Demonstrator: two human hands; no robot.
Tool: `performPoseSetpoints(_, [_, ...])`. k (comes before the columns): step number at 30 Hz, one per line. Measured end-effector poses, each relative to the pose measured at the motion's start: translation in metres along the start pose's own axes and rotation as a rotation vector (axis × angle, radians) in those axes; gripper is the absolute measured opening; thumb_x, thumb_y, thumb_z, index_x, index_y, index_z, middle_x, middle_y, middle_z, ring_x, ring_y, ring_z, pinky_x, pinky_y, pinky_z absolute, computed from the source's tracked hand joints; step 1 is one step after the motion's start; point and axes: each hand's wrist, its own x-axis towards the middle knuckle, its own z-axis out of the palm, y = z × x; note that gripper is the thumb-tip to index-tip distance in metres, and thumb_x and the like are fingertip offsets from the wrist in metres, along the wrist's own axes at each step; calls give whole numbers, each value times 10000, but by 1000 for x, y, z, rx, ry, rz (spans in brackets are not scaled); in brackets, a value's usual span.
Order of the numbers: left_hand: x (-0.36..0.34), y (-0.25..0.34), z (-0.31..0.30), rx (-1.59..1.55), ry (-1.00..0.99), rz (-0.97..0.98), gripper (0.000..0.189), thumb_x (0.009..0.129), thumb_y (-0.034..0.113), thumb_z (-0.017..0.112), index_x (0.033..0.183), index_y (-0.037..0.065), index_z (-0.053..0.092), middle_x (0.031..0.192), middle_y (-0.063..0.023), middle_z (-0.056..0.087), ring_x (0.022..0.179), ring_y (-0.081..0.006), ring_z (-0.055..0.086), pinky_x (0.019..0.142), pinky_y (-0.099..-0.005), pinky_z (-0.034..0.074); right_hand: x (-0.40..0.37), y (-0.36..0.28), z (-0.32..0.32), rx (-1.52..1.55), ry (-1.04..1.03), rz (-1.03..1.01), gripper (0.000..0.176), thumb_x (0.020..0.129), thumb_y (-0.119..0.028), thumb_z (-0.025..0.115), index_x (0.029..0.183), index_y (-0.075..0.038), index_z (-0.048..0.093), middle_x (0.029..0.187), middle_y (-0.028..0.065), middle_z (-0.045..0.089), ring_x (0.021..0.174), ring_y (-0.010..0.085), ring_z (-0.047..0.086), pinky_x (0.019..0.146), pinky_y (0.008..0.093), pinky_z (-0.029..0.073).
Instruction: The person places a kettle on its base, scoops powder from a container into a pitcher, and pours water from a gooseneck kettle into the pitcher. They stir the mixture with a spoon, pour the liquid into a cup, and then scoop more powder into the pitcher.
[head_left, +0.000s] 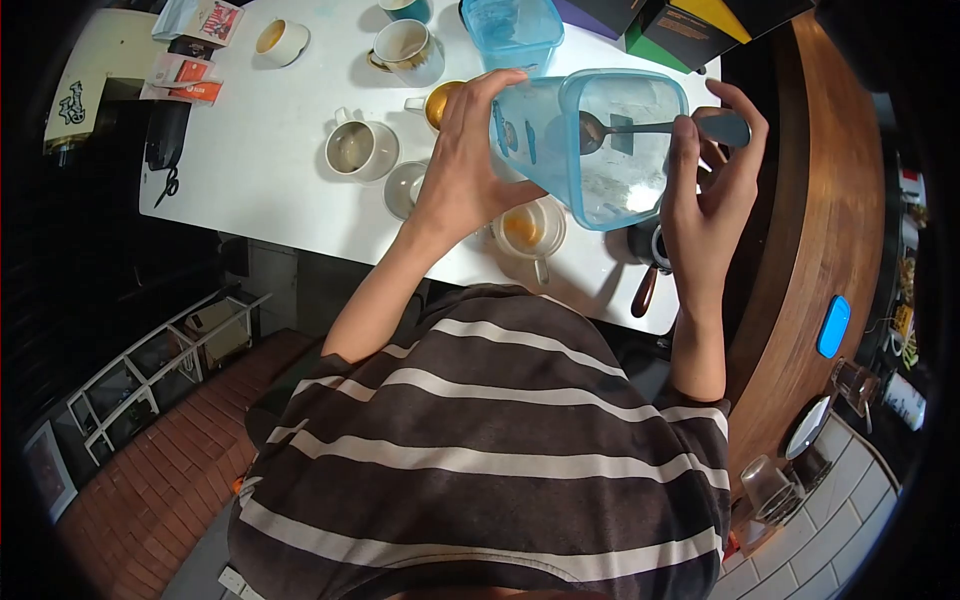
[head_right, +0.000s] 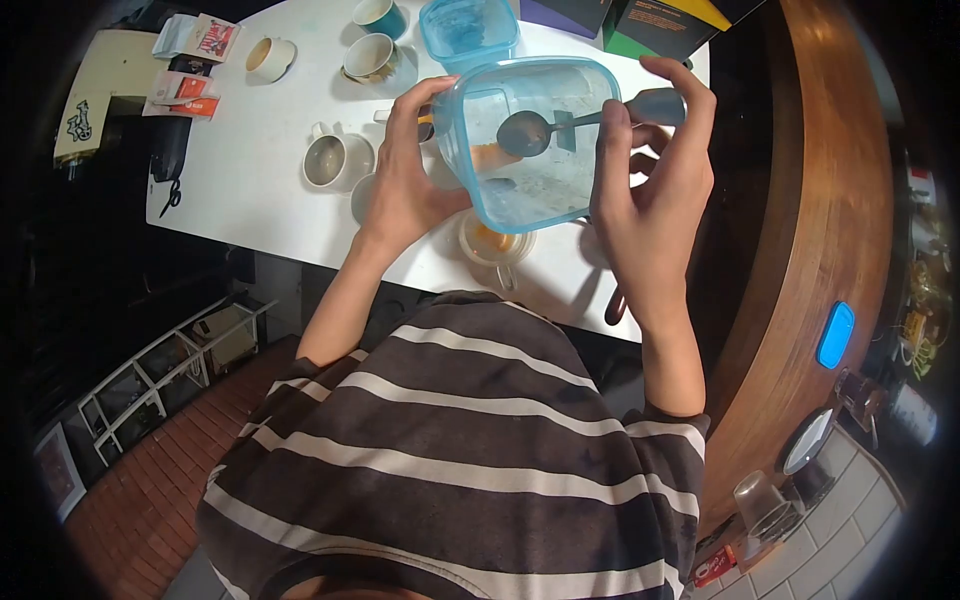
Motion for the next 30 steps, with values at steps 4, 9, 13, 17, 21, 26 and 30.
performPoseSetpoints(4, [4, -1, 10, 23, -18, 50, 1044, 559, 170, 915, 1433, 95, 349, 1414, -155, 450, 1290, -381, 440, 1085, -486, 380, 4, 15, -17, -263, -234, 116, 226, 981, -130, 632, 1146, 23, 616, 641, 44, 580, 471, 46, 439, 436, 251, 300])
performPoseSetpoints(9, [6, 10, 20, -10, -25, 35, 1107, 624, 259, 919, 1504, 81, 271, 1476, -171, 388, 1356, -389, 387, 1137, -489, 338, 8, 25, -30, -253, -188, 130, 211, 988, -139, 631, 1103, 36, 652, 580, 12, 499, 456, 39, 380, 433, 248, 257])
performPoseSetpoints(13, [-6, 7, 8, -117, 25, 45, 1103, 702, 391, 884, 1530, 52, 238, 1512, -180, 362, 1410, -386, 346, 1163, -479, 319, 18, 34, -44, -405, -78, 118, 247, 990, -191, 627, 1044, 45, 672, 548, 54, 490, 472, 80, 392, 456, 290, 292])
performPoseSetpoints(17, [-57, 8, -10, -155, -308, -55, 1027, 705, 396, 878, 1499, 49, 327, 1496, -174, 409, 1401, -345, 392, 1150, -454, 346, 26, 51, -44, -600, -141, 138, 238, 970, -161, 611, 918, 67, 653, 657, 240, 596, 505, 324, 540, 526, 420, 417])
performPoseSetpoints(21, [-89, 13, -14, -122, -407, -115, 990, 735, 371, 856, 1514, 73, 324, 1502, -153, 414, 1397, -330, 402, 1153, -440, 353, 25, 84, -40, -650, -242, 199, 306, 970, -176, 596, 866, 111, 616, 676, 263, 609, 586, 410, 598, 570, 458, 445])
performPoseSetpoints(26, [-109, -4, -9, -5, -430, -80, 929, 820, 299, 790, 1537, 50, 254, 1549, -166, 333, 1415, -350, 362, 1161, -436, 350, 26, 120, -37, -644, -271, 294, 333, 995, -238, 600, 903, 80, 627, 640, 184, 632, 509, 254, 643, 493, 362, 469])
performPoseSetpoints(30, [-117, -11, 2, 0, -384, -59, 934, 817, 216, 786, 1552, 62, 232, 1561, -163, 323, 1430, -342, 346, 1171, -427, 329, 28, 120, -33, -624, -308, 358, 348, 1000, -246, 592, 871, 76, 617, 562, 134, 604, 435, 182, 605, 427, 340, 450])
